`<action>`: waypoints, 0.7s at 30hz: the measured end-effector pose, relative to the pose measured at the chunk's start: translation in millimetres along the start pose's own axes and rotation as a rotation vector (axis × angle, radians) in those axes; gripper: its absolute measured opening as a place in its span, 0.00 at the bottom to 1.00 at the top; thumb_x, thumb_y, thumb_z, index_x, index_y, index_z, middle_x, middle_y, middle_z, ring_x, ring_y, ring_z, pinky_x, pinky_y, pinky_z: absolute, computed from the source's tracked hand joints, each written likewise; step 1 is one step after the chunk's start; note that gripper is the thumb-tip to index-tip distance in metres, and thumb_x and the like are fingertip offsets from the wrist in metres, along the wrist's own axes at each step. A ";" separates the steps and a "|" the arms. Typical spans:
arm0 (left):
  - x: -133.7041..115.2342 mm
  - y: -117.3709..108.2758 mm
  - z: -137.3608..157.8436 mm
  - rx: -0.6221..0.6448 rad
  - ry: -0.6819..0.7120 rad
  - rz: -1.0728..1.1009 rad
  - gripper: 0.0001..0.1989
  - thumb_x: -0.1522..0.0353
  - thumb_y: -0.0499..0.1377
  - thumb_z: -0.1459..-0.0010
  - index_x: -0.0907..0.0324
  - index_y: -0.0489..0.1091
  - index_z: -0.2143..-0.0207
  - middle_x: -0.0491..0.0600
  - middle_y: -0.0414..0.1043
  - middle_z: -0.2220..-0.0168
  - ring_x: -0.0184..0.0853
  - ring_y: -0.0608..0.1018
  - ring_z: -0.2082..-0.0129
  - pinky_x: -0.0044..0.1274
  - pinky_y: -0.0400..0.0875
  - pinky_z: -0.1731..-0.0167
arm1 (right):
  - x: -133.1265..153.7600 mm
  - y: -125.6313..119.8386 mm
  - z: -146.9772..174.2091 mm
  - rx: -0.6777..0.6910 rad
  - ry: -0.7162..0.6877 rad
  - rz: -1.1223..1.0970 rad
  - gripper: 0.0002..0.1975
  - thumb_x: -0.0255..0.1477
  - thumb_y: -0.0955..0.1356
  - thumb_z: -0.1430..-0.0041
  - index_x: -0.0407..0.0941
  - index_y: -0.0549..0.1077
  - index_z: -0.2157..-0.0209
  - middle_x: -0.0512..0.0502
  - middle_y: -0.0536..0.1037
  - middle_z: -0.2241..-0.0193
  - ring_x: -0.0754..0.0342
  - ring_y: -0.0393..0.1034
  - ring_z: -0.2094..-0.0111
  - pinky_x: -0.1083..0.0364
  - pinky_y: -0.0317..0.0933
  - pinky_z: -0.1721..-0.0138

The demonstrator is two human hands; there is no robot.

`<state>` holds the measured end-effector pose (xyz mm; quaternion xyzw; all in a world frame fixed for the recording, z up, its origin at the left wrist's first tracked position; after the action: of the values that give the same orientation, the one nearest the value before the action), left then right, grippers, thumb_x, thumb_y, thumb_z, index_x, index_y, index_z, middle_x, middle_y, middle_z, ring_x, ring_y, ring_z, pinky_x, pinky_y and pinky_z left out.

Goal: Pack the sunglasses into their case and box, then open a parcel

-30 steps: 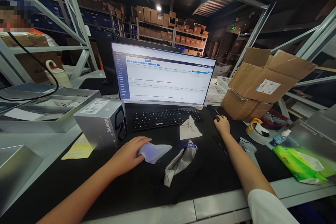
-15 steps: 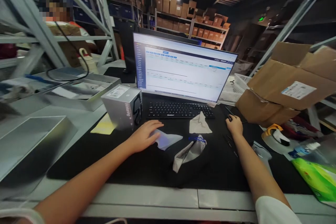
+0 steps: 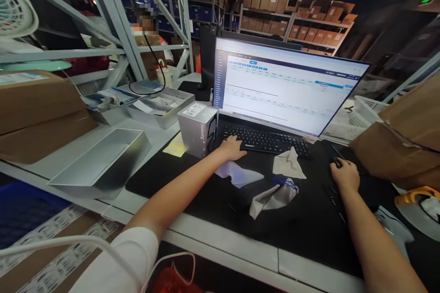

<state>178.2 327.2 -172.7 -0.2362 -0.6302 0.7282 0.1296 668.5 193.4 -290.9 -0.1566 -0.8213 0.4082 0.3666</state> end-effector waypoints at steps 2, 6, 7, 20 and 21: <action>-2.4 3.4 -1.4 -0.007 -0.011 -0.005 0.35 0.54 0.56 0.33 0.64 0.61 0.31 0.66 0.43 0.25 0.54 0.49 0.25 0.44 0.54 0.30 | 0.6 0.6 -1.0 -0.012 -0.015 -0.002 0.27 0.38 0.65 0.39 0.43 0.78 0.42 0.34 0.71 0.40 0.37 0.71 0.45 0.42 0.65 0.42; -8.0 8.8 -3.4 0.013 -0.031 -0.005 0.39 0.51 0.58 0.34 0.57 0.55 0.27 0.62 0.31 0.23 0.58 0.44 0.24 0.52 0.55 0.32 | 3.0 0.4 -1.7 -0.040 -0.030 0.003 0.26 0.38 0.65 0.39 0.43 0.79 0.43 0.34 0.72 0.42 0.39 0.71 0.47 0.43 0.65 0.43; -9.5 9.6 -4.2 0.025 -0.037 -0.011 0.39 0.50 0.58 0.34 0.54 0.55 0.27 0.60 0.30 0.23 0.58 0.43 0.24 0.55 0.54 0.33 | 4.2 -0.5 -1.3 -0.037 -0.023 0.007 0.26 0.38 0.65 0.39 0.43 0.79 0.43 0.34 0.72 0.42 0.39 0.71 0.47 0.43 0.65 0.43; -8.1 2.5 -1.1 0.018 -0.012 -0.100 0.35 0.52 0.53 0.32 0.55 0.58 0.28 0.58 0.39 0.23 0.56 0.47 0.25 0.54 0.60 0.36 | 16.0 -12.8 6.0 -0.014 0.026 0.048 0.25 0.34 0.64 0.35 0.41 0.76 0.39 0.33 0.70 0.39 0.40 0.69 0.42 0.47 0.62 0.39; -7.6 3.4 -1.2 0.020 -0.011 -0.110 0.35 0.52 0.53 0.32 0.56 0.58 0.28 0.58 0.39 0.23 0.56 0.47 0.25 0.54 0.60 0.36 | 15.7 -12.4 5.8 -0.016 0.024 0.049 0.25 0.34 0.64 0.34 0.41 0.75 0.39 0.33 0.70 0.39 0.40 0.68 0.42 0.47 0.62 0.39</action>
<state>185.7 323.9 -174.8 -0.1958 -0.6357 0.7275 0.1684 654.1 191.3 -276.0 -0.1845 -0.8158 0.4088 0.3651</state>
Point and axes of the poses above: each hand's wrist, its own z-axis away from the middle knuckle, its own y-axis out of the palm, x = y × z, the point moved 4 cm from there along -z, towards the middle knuckle
